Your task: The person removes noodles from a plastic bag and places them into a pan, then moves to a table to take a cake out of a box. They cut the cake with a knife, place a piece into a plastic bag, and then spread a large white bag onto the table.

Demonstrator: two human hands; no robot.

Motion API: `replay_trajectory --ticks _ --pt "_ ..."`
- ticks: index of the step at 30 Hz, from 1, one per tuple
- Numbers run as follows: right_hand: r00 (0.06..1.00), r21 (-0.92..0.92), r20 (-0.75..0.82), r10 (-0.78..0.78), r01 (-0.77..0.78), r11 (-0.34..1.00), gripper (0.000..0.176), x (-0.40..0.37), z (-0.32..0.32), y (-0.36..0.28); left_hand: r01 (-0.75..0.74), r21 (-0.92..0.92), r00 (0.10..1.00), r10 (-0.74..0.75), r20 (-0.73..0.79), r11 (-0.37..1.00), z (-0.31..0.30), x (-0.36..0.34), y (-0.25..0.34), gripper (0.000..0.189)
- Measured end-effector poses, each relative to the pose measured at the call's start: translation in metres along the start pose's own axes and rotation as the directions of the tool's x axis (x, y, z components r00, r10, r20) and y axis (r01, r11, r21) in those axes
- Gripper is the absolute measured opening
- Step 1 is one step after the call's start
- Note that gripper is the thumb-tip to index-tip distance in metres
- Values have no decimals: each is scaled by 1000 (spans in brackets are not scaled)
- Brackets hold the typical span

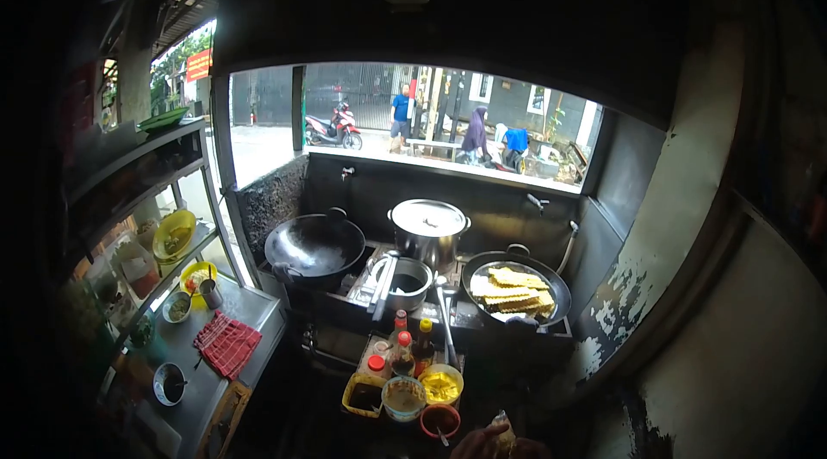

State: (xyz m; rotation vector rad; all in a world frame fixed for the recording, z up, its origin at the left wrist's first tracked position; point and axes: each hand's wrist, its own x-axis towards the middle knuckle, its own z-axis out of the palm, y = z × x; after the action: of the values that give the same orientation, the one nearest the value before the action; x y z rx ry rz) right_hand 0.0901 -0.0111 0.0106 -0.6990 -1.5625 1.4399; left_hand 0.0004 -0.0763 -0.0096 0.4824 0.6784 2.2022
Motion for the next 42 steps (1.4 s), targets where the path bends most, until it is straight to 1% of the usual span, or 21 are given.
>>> replay_trajectory --ticks 2,5,11,13,17,19,20,22,23,25,26,28,32,34,35,36,37,38,40,41,42 --pt "1000 17 -11 27 -27 999 36 -2 0 5 126 -149 992 -125 17 981 -3 1 -3 31" --pt "998 32 -22 62 -62 998 36 -3 0 8 107 -67 994 -109 -21 992 20 -3 23 31" --pt "994 68 -23 105 -103 992 38 -8 -2 13 12 135 995 1 -95 991 43 -13 48 30" --pt "994 80 -23 108 -105 991 38 -9 -2 15 -224 452 970 244 14 863 37 -10 42 30" --pt "985 133 -35 167 -161 978 39 -12 -2 14 -276 494 954 299 34 825 37 -13 41 32" --pt "984 344 26 177 -175 923 40 -11 1 17 -73 351 994 98 -52 934 36 -13 42 33" --pt "984 390 31 177 -175 904 40 -10 1 15 -73 348 994 98 -53 934 34 -11 40 33" --pt "985 438 18 172 -162 884 40 -7 9 4 104 59 992 -99 -83 993 27 -5 32 33" --pt "986 458 11 167 -154 876 40 -6 12 -4 107 56 991 -102 -87 993 18 -1 22 33" --pt "989 486 1 151 -132 864 40 -3 20 -21 -70 307 997 71 7 949 3 3 4 33" --pt "990 497 -3 144 -123 859 40 -4 23 -30 -66 305 998 69 -1 950 3 2 0 33" --pt "991 535 -13 134 -106 838 41 -3 28 -41 -86 114 995 92 -50 990 8 5 5 35" --pt "981 612 -121 148 -44 790 39 9 11 2 -175 217 981 152 118 960 -8 4 -22 40" --pt "976 964 56 213 -108 242 38 16 -1 9 -92 -52 983 99 155 994 11 6 -2 45" --pt "975 963 60 216 -113 246 38 17 1 1 -94 -56 984 101 149 994 15 8 3 45" --pt "983 791 -79 168 -41 610 38 19 2 -9 -73 -54 991 79 108 996 17 9 8 47" --pt "980 490 -185 65 35 871 39 21 4 -15 -54 -52 996 58 70 997 18 11 14 49" --pt "981 491 -184 67 32 870 39 20 5 -14 -33 -49 999 35 34 998 18 12 19 51" --pt "990 691 -94 103 -10 723 39 18 6 -12 12 -44 999 -13 -37 999 18 13 24 55" --pt "993 774 -47 111 -34 633 40 17 5 -11 12 -44 999 -14 -37 999 16 14 23 55" --pt "994 843 2 113 -62 534 40 16 5 -10 123 -180 992 -116 50 976 14 17 21 54"
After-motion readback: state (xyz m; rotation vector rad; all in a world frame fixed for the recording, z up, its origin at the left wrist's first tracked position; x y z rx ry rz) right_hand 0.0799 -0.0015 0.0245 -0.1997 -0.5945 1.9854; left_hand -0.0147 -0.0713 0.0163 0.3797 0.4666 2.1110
